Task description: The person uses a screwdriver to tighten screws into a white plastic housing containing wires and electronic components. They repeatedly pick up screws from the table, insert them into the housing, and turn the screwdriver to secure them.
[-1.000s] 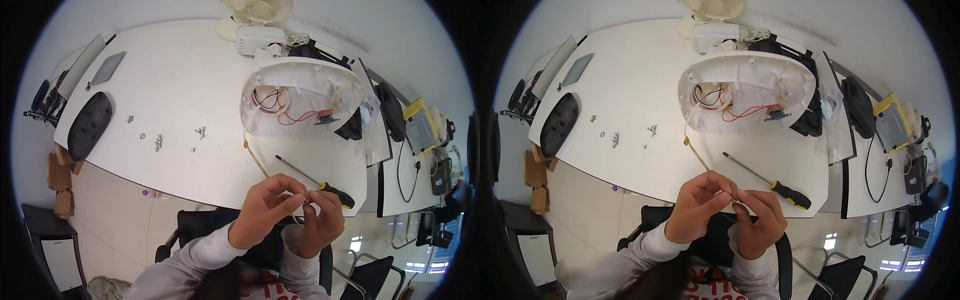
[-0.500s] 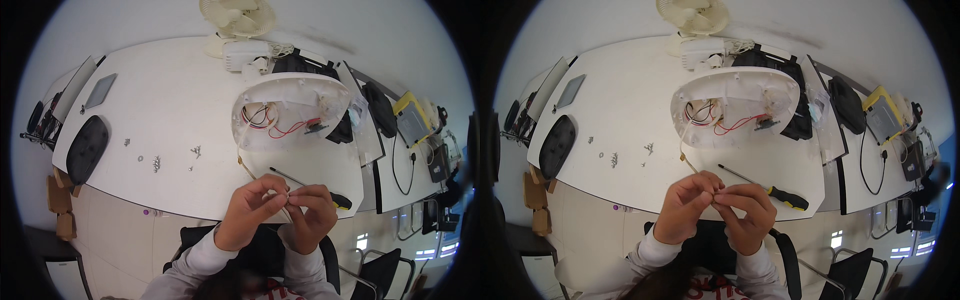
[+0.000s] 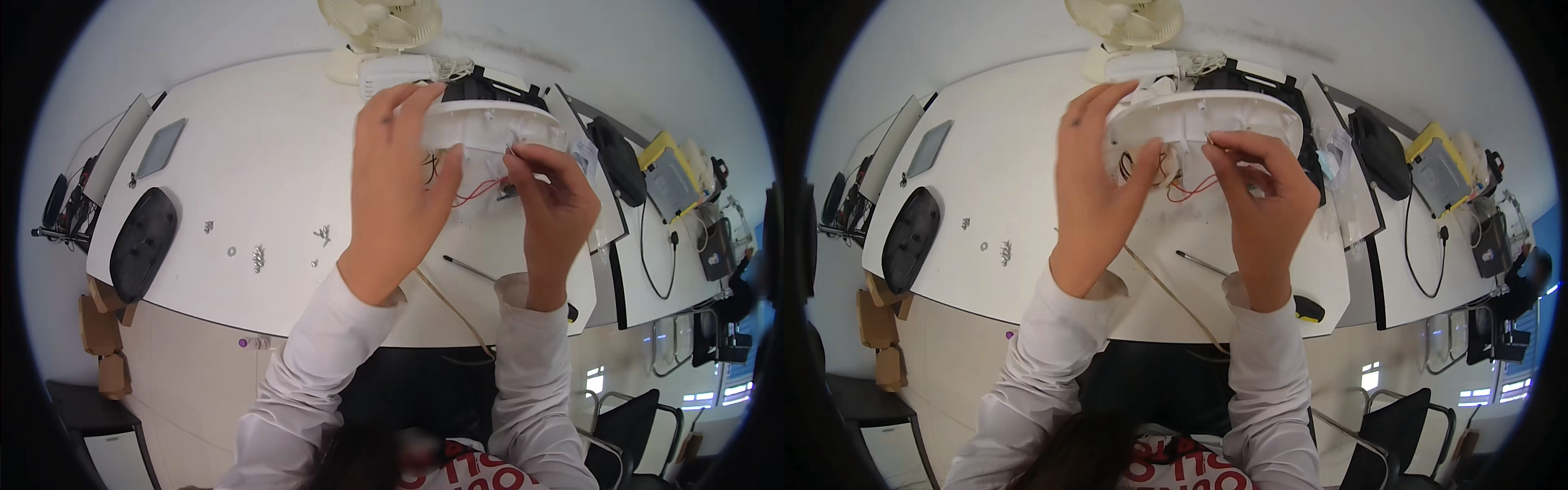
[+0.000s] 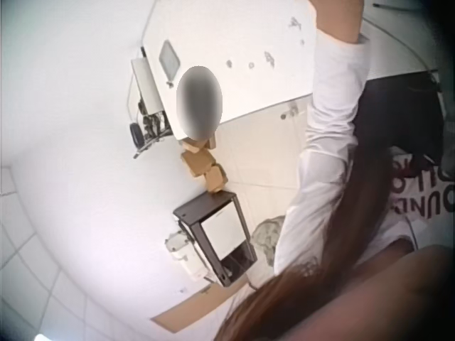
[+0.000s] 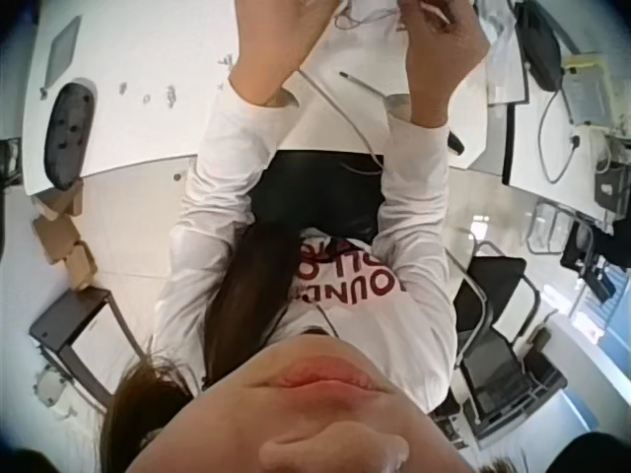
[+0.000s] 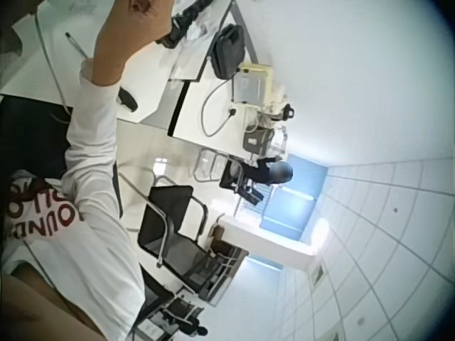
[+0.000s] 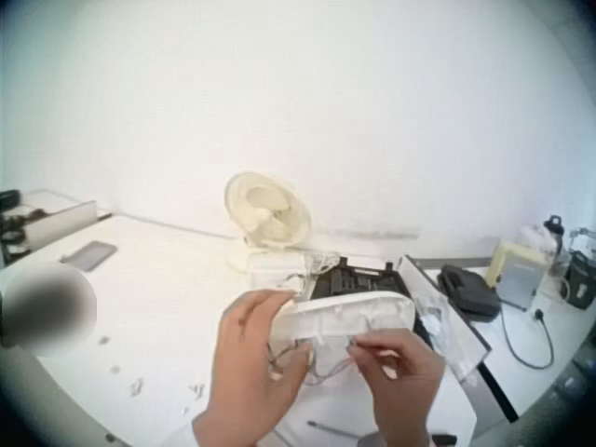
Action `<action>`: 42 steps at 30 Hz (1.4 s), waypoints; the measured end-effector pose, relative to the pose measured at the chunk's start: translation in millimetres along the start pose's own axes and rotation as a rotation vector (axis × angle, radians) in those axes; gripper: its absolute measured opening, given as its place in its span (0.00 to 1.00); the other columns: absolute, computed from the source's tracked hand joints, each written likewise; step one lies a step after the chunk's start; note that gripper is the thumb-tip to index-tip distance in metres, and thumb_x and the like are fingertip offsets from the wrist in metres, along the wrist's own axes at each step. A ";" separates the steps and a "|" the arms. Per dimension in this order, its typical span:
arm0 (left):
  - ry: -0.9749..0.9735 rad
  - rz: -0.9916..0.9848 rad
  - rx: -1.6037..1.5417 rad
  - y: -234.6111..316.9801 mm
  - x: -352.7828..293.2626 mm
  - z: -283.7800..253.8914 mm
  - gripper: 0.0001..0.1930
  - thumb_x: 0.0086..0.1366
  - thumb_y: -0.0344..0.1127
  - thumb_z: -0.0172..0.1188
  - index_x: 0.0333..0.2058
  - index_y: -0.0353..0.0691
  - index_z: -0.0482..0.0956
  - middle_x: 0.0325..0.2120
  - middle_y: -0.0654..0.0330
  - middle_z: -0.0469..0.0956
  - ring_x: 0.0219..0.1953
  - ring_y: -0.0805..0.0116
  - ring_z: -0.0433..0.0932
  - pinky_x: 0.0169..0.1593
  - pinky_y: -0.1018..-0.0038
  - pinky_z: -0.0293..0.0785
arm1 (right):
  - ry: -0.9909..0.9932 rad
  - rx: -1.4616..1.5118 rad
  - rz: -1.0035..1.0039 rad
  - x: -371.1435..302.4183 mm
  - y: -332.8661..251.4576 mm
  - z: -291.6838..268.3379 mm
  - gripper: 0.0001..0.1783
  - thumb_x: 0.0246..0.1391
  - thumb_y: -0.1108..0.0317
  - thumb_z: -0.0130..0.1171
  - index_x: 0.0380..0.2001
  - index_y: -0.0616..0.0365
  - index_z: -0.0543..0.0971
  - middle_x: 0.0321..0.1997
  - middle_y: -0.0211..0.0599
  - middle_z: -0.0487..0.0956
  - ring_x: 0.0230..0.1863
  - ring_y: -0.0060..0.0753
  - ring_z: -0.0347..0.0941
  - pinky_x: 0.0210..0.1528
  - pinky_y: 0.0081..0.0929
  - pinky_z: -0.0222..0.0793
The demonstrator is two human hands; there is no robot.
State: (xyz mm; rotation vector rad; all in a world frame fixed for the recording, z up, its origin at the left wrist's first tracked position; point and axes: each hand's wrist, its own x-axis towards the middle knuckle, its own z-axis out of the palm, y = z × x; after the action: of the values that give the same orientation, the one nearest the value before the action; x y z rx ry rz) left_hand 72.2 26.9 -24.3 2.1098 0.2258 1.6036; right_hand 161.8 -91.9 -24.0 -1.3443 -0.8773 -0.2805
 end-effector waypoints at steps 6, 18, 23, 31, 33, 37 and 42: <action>-0.064 0.064 0.123 -14.9 -1.4 26.6 0.23 0.49 0.27 0.62 0.47 0.42 0.73 0.42 0.58 0.74 0.44 0.57 0.71 0.46 0.66 0.67 | 0.015 -0.049 0.050 11.5 22.4 16.0 0.07 0.46 0.80 0.62 0.31 0.63 0.79 0.31 0.31 0.79 0.31 0.17 0.74 0.30 0.13 0.71; 0.028 0.076 0.161 -20.8 -6.9 38.7 0.23 0.46 0.24 0.61 0.45 0.45 0.75 0.40 0.63 0.74 0.42 0.62 0.71 0.42 0.68 0.66 | 0.041 -0.009 -0.040 12.6 40.3 21.6 0.07 0.46 0.81 0.62 0.31 0.64 0.79 0.32 0.33 0.79 0.32 0.18 0.74 0.33 0.14 0.74; 0.041 0.073 0.178 -20.9 -6.5 39.6 0.24 0.46 0.24 0.61 0.45 0.45 0.75 0.40 0.64 0.74 0.41 0.63 0.71 0.42 0.69 0.66 | 0.067 -0.032 -0.041 13.8 35.5 28.4 0.06 0.46 0.81 0.62 0.31 0.65 0.78 0.31 0.32 0.78 0.32 0.18 0.74 0.33 0.15 0.74; 0.030 0.041 0.167 -20.4 -7.8 37.2 0.24 0.46 0.24 0.60 0.45 0.46 0.75 0.41 0.64 0.74 0.41 0.64 0.71 0.43 0.69 0.64 | 0.109 -0.061 -0.119 14.2 42.3 33.8 0.06 0.46 0.79 0.63 0.30 0.63 0.78 0.30 0.32 0.78 0.30 0.19 0.74 0.31 0.16 0.74; 0.039 0.040 0.167 -20.8 -8.0 37.3 0.24 0.46 0.24 0.60 0.45 0.46 0.75 0.41 0.64 0.74 0.41 0.64 0.71 0.43 0.68 0.64 | 0.108 -0.164 -0.183 16.4 44.7 31.8 0.06 0.46 0.78 0.63 0.29 0.62 0.78 0.29 0.32 0.78 0.29 0.20 0.74 0.30 0.16 0.74; 0.054 0.043 0.162 -23.5 -9.5 37.6 0.24 0.46 0.24 0.60 0.45 0.46 0.75 0.41 0.64 0.74 0.41 0.63 0.71 0.43 0.68 0.64 | 0.099 -0.287 -0.273 16.0 44.2 34.4 0.05 0.45 0.77 0.64 0.28 0.61 0.77 0.28 0.32 0.77 0.27 0.22 0.73 0.28 0.16 0.73; 0.046 0.040 0.155 -23.0 -9.4 35.6 0.24 0.46 0.24 0.60 0.46 0.47 0.75 0.42 0.64 0.74 0.42 0.63 0.71 0.44 0.68 0.64 | 0.151 -0.331 -0.299 18.0 35.8 39.7 0.06 0.44 0.78 0.65 0.27 0.61 0.77 0.28 0.32 0.77 0.26 0.23 0.72 0.27 0.17 0.72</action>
State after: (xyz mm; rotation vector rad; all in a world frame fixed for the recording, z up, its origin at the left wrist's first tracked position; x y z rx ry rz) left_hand 106.4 33.4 -50.2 2.2066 0.3349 1.7094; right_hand 181.3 -41.1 -38.7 -1.4698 -0.9307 -0.7769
